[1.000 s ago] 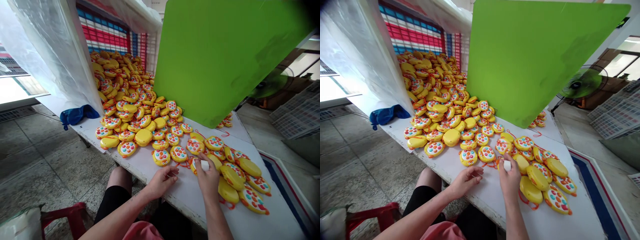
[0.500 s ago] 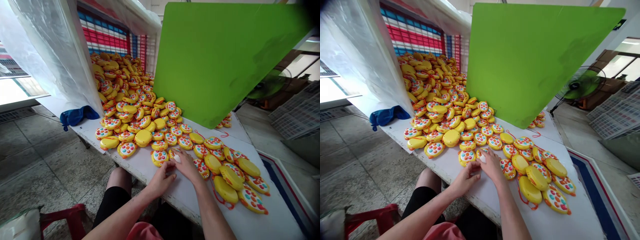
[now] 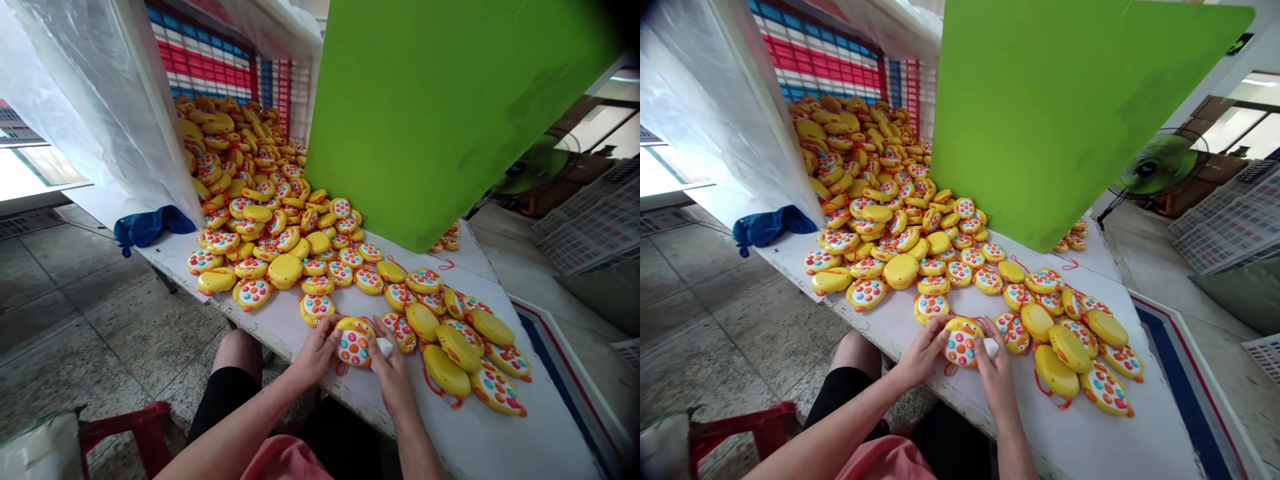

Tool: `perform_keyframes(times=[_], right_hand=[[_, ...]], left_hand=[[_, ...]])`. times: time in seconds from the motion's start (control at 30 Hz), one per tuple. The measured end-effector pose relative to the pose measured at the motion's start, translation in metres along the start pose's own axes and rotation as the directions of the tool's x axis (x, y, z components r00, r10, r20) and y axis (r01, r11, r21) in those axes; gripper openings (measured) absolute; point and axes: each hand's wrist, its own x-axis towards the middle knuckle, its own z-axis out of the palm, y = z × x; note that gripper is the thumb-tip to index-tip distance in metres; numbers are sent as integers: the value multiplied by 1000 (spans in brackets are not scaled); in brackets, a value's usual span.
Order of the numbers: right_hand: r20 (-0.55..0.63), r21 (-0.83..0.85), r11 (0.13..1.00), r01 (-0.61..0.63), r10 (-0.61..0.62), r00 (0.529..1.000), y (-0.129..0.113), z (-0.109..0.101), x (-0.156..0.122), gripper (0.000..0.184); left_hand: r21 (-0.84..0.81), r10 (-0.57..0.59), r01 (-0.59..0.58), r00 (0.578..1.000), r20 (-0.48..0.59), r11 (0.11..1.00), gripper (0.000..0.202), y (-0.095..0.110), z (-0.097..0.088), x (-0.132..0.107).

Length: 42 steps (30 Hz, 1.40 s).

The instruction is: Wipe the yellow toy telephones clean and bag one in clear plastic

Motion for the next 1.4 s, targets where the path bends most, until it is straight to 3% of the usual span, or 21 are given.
perform_keyframes(times=[0.13, 0.27, 0.43, 0.5, 0.73, 0.9, 1.07, 1.13, 1.2, 1.3, 1.37, 1.4], right_hand=[[118, 81, 996, -49, 39, 992, 0, 6, -6, 59], [47, 92, 995, -37, 33, 998, 3, 11, -10, 59], [36, 114, 993, -42, 38, 999, 7, 10, -9, 54], [55, 154, 987, -53, 45, 997, 8, 9, -9, 52], [93, 220, 975, -34, 13, 996, 11, 9, -8, 53], [129, 179, 984, 5, -29, 991, 12, 6, -9, 54], [152, 146, 989, 20, -43, 987, 10, 6, -9, 54], [122, 64, 998, 24, -32, 992, 3, 10, -8, 52], [30, -136, 985, 111, -108, 994, -7, 18, -9, 54], [-19, -509, 801, 315, -377, 926, -25, 34, -9, 57], [42, -632, 680, 371, -447, 893, -34, 43, -6, 52], [67, -646, 665, 376, -441, 895, -37, 46, -3, 48]], left_hand=[[28, -13, 15, 998, -67, 999, 38, -5, -2, 1], [-29, -42, 42, 999, 13, 999, 47, -2, -3, 0], [-33, -75, 82, 982, 171, 996, 97, 4, -4, -3], [-21, -79, 85, 978, 191, 996, 103, 4, -4, -4], [-25, -101, 106, 981, 165, 994, 98, 3, -3, -5], [60, -13, 6, 993, 115, 998, 56, 4, -6, -3], [-9, -39, 40, 992, 118, 999, 49, 0, -5, 0], [-14, -50, 52, 987, 153, 999, 61, 0, -3, -1], [71, -33, 23, 989, 143, 997, 68, 0, 0, -4], [273, 77, -108, 990, 121, 956, 55, 1, 3, -9], [340, 141, -189, 977, 162, 921, 52, 1, 3, -12], [357, 155, -209, 972, 174, 910, 53, 1, 3, -13]])
